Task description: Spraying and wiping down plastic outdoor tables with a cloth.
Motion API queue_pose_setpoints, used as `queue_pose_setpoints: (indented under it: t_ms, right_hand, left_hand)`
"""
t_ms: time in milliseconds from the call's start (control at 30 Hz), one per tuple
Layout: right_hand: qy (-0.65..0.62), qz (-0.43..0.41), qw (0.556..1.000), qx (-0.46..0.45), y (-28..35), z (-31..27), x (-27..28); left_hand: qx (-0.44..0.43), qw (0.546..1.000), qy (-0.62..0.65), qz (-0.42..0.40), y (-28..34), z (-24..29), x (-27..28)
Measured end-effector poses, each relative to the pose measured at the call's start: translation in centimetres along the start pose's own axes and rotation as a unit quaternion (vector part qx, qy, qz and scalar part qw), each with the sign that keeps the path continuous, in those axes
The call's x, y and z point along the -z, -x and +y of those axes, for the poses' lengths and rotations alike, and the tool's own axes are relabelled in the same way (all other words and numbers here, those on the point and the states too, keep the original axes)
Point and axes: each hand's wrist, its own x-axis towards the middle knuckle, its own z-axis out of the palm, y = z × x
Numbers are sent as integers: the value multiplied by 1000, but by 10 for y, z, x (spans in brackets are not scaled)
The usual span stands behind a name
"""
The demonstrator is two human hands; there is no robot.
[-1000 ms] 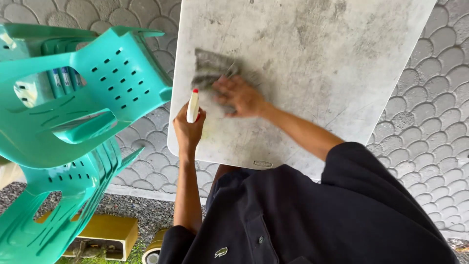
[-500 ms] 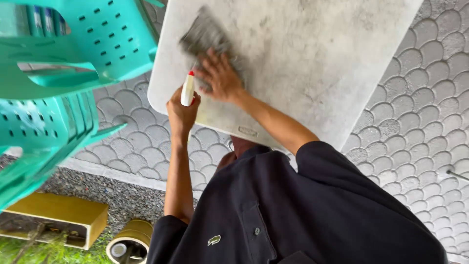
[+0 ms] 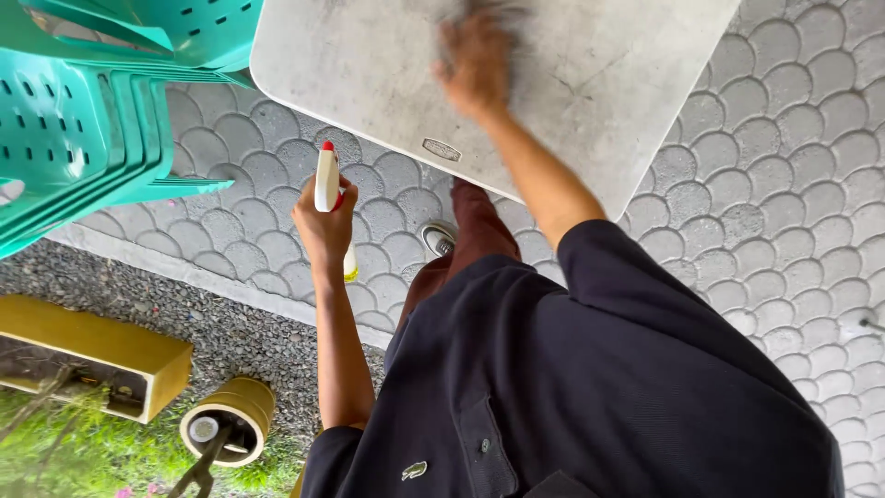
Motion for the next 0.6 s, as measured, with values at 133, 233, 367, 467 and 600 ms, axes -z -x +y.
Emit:
queue_pose_setpoints:
  t_ms: [133,233,367,467,600]
  right_hand:
    - [-92,10,975,202,64,-74,21]
    - [-108,-122,961,222,113,-42,17]
    - [-104,3,982,159,142,73,47]
    - [-74,24,996,48,161,174,86]
    - [-10,54,995,-86,170,283,85]
  left_hand:
    - [-20,999,-11,-28,18,4,-19]
    - [-14,999,-19,-32,35,14,-31]
    - [4,999,1,-32,58,33,-57]
    - [32,999,-13,-36,74,60,-88]
    - [58,996,-24,-65,84,89,-148]
